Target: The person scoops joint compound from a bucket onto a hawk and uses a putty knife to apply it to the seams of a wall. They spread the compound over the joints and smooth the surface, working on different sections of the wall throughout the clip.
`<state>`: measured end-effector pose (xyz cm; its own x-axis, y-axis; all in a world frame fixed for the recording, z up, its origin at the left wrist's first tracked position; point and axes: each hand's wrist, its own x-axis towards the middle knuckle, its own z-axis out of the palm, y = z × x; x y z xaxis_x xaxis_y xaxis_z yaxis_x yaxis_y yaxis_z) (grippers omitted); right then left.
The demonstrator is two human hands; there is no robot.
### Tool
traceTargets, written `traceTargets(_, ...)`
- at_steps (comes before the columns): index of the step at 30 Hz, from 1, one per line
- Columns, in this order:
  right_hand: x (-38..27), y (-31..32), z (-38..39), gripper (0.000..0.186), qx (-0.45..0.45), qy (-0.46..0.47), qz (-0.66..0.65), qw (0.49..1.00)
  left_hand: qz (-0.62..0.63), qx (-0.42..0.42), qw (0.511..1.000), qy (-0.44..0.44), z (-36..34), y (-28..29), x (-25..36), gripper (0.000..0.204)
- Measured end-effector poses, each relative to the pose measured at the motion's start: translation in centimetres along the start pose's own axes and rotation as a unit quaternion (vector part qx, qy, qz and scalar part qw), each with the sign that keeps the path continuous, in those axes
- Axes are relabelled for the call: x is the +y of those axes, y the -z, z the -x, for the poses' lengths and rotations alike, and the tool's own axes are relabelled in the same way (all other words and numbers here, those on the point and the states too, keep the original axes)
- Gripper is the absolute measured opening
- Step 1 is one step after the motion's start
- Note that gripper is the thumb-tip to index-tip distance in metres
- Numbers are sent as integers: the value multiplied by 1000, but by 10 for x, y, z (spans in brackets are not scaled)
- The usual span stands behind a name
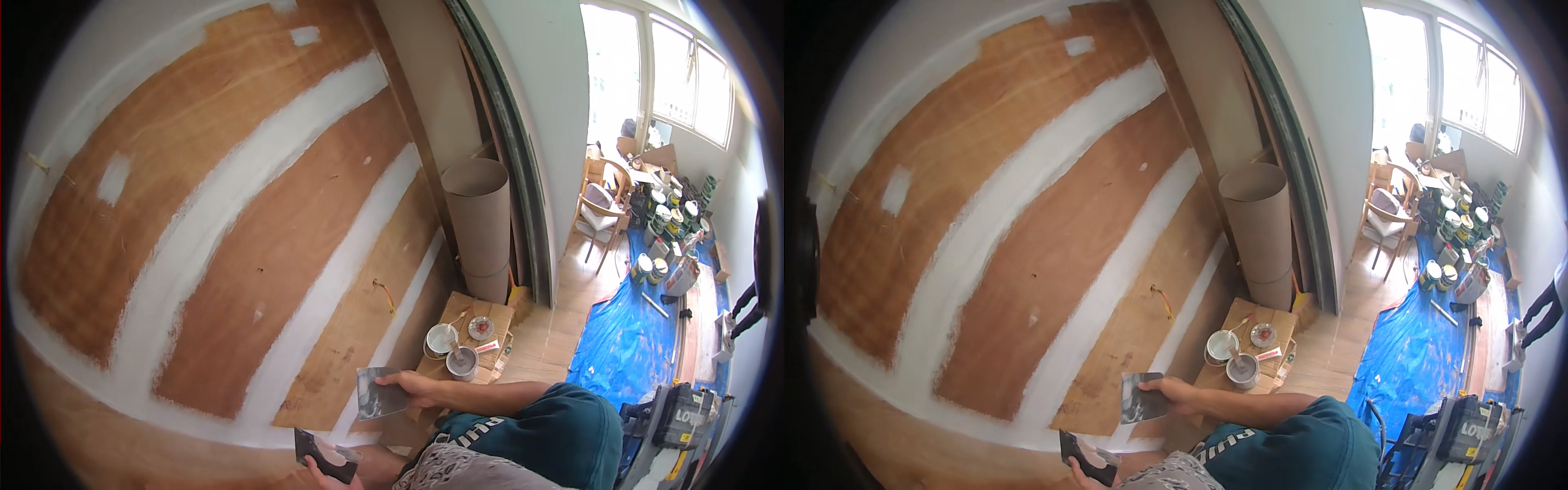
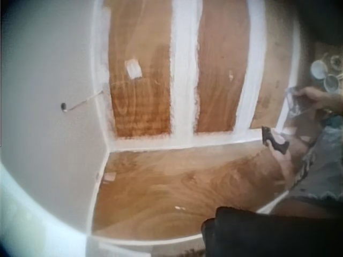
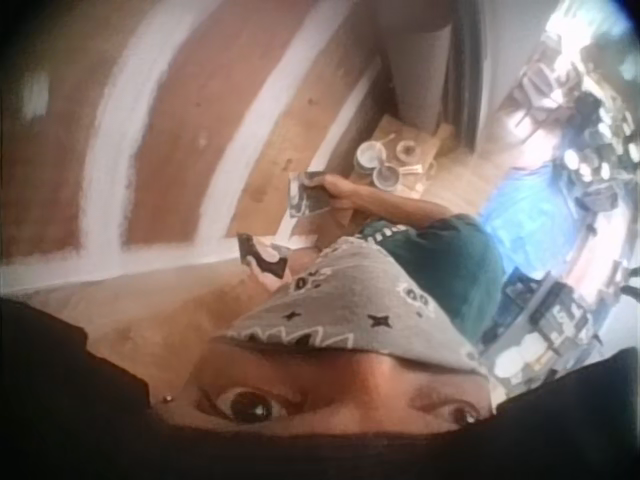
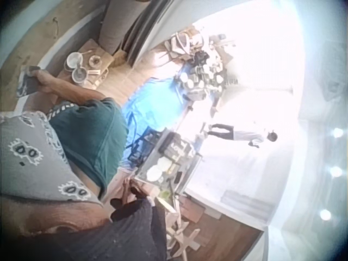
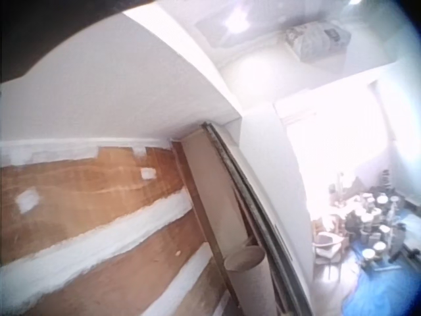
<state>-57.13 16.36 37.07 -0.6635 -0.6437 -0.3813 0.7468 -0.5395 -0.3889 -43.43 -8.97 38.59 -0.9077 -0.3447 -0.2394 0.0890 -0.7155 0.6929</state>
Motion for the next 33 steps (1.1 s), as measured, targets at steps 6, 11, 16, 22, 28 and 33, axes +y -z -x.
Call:
traceTargets(6,10,-5,14,35,-33,12,-13,999,26,11,997,-68,30,-8,-10,49)
traceTargets(11,20,5,15,34,5,-23,22,999,38,25,998,-45,48,1,-16,45)
traceTargets(16,34,10,6,30,13,-82,49,995,74,90,991,-71,74,13,-28,42)
traceTargets(22,51,-6,0,28,-8,-100,65,993,111,143,981,-68,94,23,-26,40)
traceTargets(28,65,-17,2,32,-13,-129,80,988,118,142,978,-95,118,19,-15,40)
traceTargets(33,74,-11,13,38,-48,-124,110,985,85,186,976,-72,127,17,-19,44)
